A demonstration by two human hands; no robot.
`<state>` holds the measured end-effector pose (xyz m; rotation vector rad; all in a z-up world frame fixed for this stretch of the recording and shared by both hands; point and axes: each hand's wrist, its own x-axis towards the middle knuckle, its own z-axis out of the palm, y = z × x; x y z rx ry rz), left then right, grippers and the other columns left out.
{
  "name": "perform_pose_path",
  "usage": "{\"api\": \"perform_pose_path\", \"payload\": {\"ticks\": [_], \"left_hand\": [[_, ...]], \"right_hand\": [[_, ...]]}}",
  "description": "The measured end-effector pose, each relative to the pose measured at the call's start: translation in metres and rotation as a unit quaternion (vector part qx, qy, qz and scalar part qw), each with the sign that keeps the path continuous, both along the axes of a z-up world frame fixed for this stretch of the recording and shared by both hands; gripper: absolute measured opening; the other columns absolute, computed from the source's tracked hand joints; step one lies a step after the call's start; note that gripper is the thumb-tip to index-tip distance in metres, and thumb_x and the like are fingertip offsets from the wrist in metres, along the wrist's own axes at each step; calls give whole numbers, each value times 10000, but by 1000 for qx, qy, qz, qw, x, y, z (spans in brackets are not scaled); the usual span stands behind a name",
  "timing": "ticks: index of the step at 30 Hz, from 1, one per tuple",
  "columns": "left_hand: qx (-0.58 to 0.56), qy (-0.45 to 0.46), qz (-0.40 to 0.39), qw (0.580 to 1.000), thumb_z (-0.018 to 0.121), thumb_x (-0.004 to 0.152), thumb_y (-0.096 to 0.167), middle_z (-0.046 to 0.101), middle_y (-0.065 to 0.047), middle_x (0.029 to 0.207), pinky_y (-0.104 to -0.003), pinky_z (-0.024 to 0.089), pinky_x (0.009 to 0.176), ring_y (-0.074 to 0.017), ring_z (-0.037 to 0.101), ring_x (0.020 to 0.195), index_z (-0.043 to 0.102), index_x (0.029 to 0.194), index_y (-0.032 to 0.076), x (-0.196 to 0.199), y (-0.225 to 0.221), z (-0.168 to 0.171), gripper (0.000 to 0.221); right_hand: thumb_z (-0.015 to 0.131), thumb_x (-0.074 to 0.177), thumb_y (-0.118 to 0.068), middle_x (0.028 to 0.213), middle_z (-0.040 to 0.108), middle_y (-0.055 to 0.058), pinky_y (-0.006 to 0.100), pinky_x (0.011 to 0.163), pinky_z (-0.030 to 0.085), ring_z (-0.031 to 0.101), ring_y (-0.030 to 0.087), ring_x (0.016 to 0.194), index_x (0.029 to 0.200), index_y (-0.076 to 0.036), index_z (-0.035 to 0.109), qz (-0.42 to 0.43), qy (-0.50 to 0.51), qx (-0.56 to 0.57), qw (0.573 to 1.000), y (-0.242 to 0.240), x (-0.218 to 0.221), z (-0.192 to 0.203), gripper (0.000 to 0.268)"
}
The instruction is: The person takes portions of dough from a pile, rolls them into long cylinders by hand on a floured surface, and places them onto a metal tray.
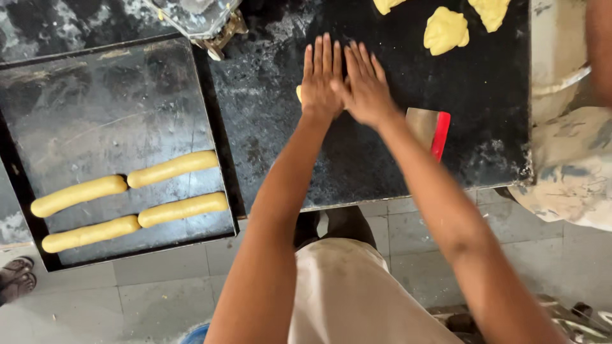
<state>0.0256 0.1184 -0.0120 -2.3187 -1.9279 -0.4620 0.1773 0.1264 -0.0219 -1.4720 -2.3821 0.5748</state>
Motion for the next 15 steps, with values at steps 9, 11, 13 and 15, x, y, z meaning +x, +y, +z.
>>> {"api": "perform_pose_path", "payload": {"ticks": [9,11,13,15], "left_hand": [[-170,67,-79,980,435,1006,395,348,-232,1581,-586,203,1209,-484,321,1440,290,1625,138,-6,-113,-23,685],[-157,56,-90,982,464,1021,381,359,-231,1593,-589,232,1182,-485,327,1443,304,1626,164,-6,-77,-20,662],[-87,15,-104,991,499,1056,392,385,-218,1597,-601,249,1201,-459,338,1461,337,1618,145,-6,-36,-17,635],[-42,21,-107,993,532,976,365,432,-214,1544,-595,260,1206,-414,380,1440,400,1561,122,-8,23,-14,647]], "right_hand": [[185,951,-848,1675,20,423,644,1293,-37,-20,531,1594,1592,185,28,-65,-21,11,998,-149,-21,-21,1225],[187,914,-864,1675,20,398,631,1291,-39,-22,520,1588,1620,123,68,-66,-53,11,996,-111,-19,-17,1220],[208,901,-891,1670,28,379,648,1271,-61,-23,476,1593,1624,92,84,-72,-75,73,992,-64,-16,-12,1227],[264,917,-875,1693,105,328,680,1217,-29,43,427,1588,1619,97,112,-95,-187,19,977,-3,-17,-9,1208]]}}
